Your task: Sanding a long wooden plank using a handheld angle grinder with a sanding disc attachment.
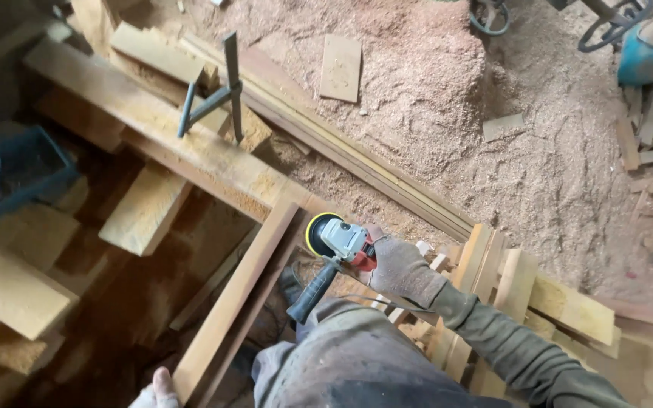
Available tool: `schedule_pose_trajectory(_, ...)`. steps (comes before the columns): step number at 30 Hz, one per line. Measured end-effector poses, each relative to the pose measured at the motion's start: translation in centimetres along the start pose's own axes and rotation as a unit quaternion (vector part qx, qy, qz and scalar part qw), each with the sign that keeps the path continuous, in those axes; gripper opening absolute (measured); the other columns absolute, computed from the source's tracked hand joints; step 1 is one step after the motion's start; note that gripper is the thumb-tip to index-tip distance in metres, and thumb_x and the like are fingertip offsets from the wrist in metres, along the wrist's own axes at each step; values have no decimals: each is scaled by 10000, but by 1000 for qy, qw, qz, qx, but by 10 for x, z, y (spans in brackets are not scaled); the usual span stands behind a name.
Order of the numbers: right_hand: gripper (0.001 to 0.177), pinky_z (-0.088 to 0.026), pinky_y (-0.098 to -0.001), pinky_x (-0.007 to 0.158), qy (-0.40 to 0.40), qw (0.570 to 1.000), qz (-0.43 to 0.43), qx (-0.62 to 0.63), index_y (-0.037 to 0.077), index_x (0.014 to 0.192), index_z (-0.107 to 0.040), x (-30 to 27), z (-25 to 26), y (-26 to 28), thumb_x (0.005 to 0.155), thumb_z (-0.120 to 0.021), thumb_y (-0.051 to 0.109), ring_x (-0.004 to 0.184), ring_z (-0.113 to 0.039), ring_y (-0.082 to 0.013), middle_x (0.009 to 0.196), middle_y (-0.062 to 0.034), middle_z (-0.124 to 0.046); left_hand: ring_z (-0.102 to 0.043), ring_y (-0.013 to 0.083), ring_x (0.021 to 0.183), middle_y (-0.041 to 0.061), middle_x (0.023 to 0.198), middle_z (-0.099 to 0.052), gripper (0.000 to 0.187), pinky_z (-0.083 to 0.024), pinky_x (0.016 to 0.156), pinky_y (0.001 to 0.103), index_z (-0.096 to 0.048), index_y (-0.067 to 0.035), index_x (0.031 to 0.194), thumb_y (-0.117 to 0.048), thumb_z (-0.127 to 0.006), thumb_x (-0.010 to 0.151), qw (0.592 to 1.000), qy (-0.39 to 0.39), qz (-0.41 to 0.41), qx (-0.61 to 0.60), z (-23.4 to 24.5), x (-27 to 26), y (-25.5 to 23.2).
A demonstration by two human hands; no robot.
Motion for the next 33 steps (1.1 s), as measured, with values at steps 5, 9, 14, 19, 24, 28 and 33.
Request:
schedule_pose_trajectory(5,823,-601,-477,901,2,992,83,-90,267,1420,-391,-3,-20,23,715,-771,457,1012,-732,-348,1035,-95,-731,-672,244,1324,32,1385,-752,1016,-437,1216,420,-639,-302,1407,-895,63,971,996,71,49,-4,55,-47,-43)
schedule_pose_trajectory(9,798,-626,-487,702,-133,937,306,-100,94,1339,-525,-37,-52,57,671,-846,388,849,-737,-378,949,-141,-697,-705,410,1192,190,1145,-812,954,-494,1042,554,-742,-128,1193,-747,-25,1077,995,47,74,-50,86,-76,-61)
schedule_pose_trajectory(14,861,-610,-526,810,40,964,207,-165,258,1383,-447,-36,-81,74,655,-838,499,949,-730,-361,1005,-72,-677,-679,411,1212,203,1221,-769,901,-498,1032,540,-715,-163,1276,-749,-57,1089,994,43,93,-44,84,-82,-62)
schedule_pose_trajectory(19,737,-619,-526,793,45,961,211,-174,237,1346,-479,-32,-79,85,714,-780,469,916,-735,-366,981,-83,-681,-668,415,1233,211,1245,-761,899,-494,1043,547,-706,-180,1333,-766,-65,1102,993,45,96,-44,84,-81,-61)
schedule_pose_trajectory(24,782,-595,-528,847,50,984,128,-118,232,1396,-383,-2,-66,54,745,-782,400,919,-743,-382,951,-104,-672,-668,427,1232,210,1243,-768,880,-493,1037,562,-698,-187,1345,-760,-70,1119,995,42,88,-27,79,-77,-58)
schedule_pose_trajectory(28,763,-568,-536,779,10,989,111,-102,202,1398,-406,16,-32,37,756,-773,391,867,-727,-416,946,-125,-696,-698,420,1188,201,1190,-787,892,-507,1014,552,-727,-200,1305,-773,-65,1131,996,23,83,-20,62,-73,-53)
schedule_pose_trajectory(33,819,-544,-530,751,-14,992,101,-68,147,1419,-418,19,-13,16,723,-794,360,893,-710,-436,1033,-138,-732,-714,356,730,64,724,-716,893,-493,644,441,-698,-186,785,-737,-95,1146,992,-76,92,28,53,-67,-48)
Point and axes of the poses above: each hand's wrist, its own x-axis towards the middle knuckle, its own z-axis out of the back of the hand, y = z × x, the point moved 5 cm from there along x, towards the middle knuckle
